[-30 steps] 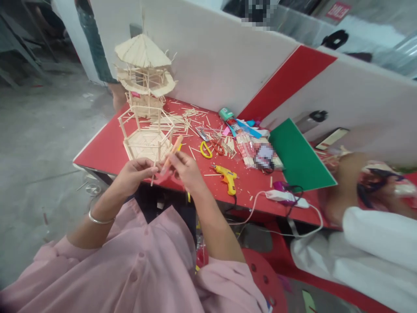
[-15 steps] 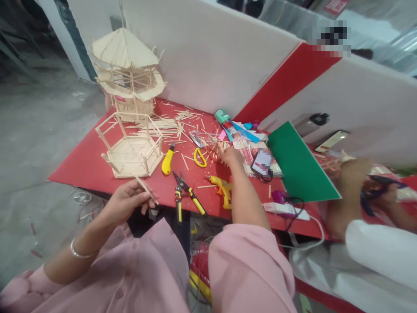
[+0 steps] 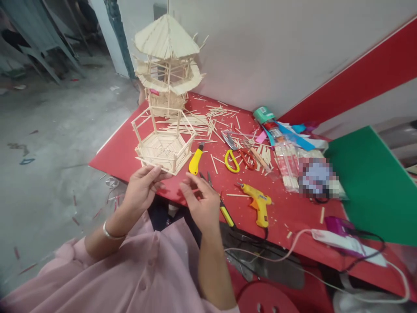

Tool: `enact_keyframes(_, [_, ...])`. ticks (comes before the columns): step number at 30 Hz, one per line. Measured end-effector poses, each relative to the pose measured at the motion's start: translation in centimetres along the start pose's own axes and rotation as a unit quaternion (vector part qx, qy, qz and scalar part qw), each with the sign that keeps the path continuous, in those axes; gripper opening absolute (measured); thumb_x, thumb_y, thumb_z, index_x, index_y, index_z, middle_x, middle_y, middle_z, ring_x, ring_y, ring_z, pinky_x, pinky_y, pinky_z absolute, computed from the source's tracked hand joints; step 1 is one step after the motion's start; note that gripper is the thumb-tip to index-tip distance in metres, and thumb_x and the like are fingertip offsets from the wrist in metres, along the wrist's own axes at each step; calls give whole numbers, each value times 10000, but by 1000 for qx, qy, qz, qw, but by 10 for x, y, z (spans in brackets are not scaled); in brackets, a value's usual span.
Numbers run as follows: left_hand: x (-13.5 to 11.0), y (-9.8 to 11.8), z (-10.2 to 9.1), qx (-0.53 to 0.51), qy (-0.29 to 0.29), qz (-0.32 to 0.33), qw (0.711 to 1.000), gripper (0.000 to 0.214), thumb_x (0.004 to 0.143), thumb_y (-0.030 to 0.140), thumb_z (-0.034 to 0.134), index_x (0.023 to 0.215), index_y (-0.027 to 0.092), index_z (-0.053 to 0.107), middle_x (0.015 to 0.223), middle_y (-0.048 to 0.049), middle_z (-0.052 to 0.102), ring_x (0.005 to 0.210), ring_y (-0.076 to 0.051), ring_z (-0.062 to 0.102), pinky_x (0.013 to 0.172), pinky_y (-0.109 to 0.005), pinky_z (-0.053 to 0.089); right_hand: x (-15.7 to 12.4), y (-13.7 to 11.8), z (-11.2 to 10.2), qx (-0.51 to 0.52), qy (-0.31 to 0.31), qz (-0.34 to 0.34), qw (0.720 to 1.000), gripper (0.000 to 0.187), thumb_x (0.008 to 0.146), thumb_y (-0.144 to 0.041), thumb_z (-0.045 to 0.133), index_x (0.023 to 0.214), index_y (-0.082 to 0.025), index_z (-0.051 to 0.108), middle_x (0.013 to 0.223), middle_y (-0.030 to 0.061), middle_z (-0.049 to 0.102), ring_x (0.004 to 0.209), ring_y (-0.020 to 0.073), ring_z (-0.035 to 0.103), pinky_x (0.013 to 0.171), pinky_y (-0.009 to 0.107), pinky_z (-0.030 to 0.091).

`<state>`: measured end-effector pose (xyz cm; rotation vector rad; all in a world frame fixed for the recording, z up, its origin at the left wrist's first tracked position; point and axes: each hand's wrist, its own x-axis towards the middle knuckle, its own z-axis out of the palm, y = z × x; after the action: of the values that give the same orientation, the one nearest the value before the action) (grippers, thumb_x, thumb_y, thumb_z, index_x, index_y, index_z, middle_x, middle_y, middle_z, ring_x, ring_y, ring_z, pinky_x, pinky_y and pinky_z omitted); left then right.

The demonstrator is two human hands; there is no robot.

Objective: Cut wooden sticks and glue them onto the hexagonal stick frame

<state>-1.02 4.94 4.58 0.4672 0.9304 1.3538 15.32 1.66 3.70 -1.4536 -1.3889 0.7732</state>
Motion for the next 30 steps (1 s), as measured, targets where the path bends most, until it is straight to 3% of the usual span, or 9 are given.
enact_keyframes(3, [3, 1, 3, -16, -7, 11, 1000, 383, 570, 386, 891, 717, 140, 637, 675, -3, 678, 575, -123, 680, 427, -165, 456, 7, -2, 34, 71, 65, 3, 995, 340, 809, -449, 727, 1065, -226, 747, 941, 44, 755, 797, 175, 696, 743, 308, 565])
enact_keyframes(6, [6, 1, 4, -29, -13, 22, 999, 356, 593, 370, 876, 692, 138, 625, 564, 36, 609, 437, -58, 560, 376, -148, 378, 19, -6, 48, 78, 100, 1, 992, 308, 799, -469, 722, 938, -198, 766, 871, 35, 751, 709, 152, 665, 693, 287, 547])
enact_keyframes(13, [13, 1, 4, -34, 12, 27, 999, 373, 592, 420, 858, 645, 144, 613, 476, 49, 569, 327, -43, 465, 311, -151, 289, 27, -8, 44, 21, 114, -23, 993, 337, 828, -495, 679, 919, -180, 754, 797, 28, 724, 695, 156, 642, 630, 264, 510])
enact_keyframes(21, [15, 7, 4, -15, 29, 26, 999, 408, 563, 439, 874, 623, 143, 600, 406, 59, 530, 267, -42, 408, 270, -146, 240, 35, -6, 41, -28, 104, -96, 990, 242, 864, -437, 667, 859, -211, 756, 847, 33, 733, 762, 161, 661, 700, 267, 516])
enact_keyframes(25, [16, 7, 3, -1, 37, 33, 999, 417, 601, 453, 854, 590, 150, 568, 394, 59, 517, 260, -40, 390, 266, -146, 228, 38, -3, 46, 3, 103, -66, 992, 256, 859, -448, 667, 892, -207, 748, 853, 32, 727, 740, 150, 650, 686, 264, 517])
enact_keyframes(30, [21, 6, 4, 8, 45, 34, 998, 415, 618, 461, 843, 584, 151, 568, 394, 56, 513, 268, -37, 386, 275, -150, 231, 41, 1, 56, 47, 147, -32, 987, 329, 819, -469, 703, 992, -190, 729, 888, 49, 721, 786, 160, 655, 703, 274, 526])
